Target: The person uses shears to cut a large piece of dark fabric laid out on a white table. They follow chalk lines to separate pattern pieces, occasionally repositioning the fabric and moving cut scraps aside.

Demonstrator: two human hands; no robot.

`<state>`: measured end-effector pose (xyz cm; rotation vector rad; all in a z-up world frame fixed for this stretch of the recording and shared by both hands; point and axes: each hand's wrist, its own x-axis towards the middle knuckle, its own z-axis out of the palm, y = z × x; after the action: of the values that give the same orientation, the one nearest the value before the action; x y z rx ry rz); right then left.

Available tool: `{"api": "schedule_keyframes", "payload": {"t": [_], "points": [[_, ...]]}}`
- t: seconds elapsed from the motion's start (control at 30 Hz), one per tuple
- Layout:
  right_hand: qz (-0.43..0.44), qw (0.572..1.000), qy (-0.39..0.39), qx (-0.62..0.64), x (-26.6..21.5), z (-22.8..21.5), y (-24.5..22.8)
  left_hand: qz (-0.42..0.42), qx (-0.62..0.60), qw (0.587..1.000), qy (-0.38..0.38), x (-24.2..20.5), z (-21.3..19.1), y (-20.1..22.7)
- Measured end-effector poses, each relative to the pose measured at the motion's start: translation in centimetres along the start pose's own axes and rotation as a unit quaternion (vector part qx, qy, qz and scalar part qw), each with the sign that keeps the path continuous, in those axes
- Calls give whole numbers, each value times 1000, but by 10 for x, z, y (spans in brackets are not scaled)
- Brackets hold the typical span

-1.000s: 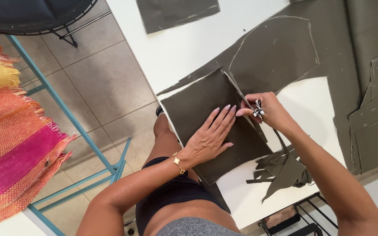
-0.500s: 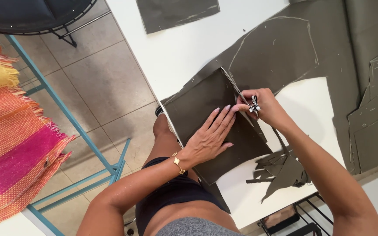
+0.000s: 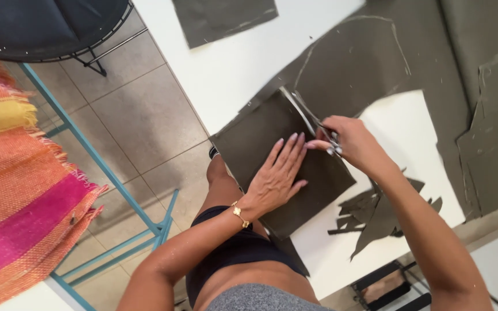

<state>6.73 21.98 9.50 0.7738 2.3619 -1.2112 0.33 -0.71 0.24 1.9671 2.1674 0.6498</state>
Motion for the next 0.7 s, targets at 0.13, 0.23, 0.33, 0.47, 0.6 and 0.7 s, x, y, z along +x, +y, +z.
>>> {"api": "schedule_keyframes", "payload": {"t": [0.13,0.23,0.33,0.47,0.6,0.7], "points": [[-19,980,188,-61,-95,21,30,-16,-24,1000,-12,-1,-5,4],[76,949,306,7,-171,97,67,-5,-22,999,-32,3,1,2],[186,898,321,236,-227,172,18,1,-2,998,-57,-1,-1,8],[58,942,325,-53,-262,333,70,-21,105,986,-125,7,7,13],[103,923,367,-48,-278,371,79,-5,38,998,-57,0,11,22],[95,923,366,77,-290,352,75,-22,49,997,-54,-6,15,29]]}}
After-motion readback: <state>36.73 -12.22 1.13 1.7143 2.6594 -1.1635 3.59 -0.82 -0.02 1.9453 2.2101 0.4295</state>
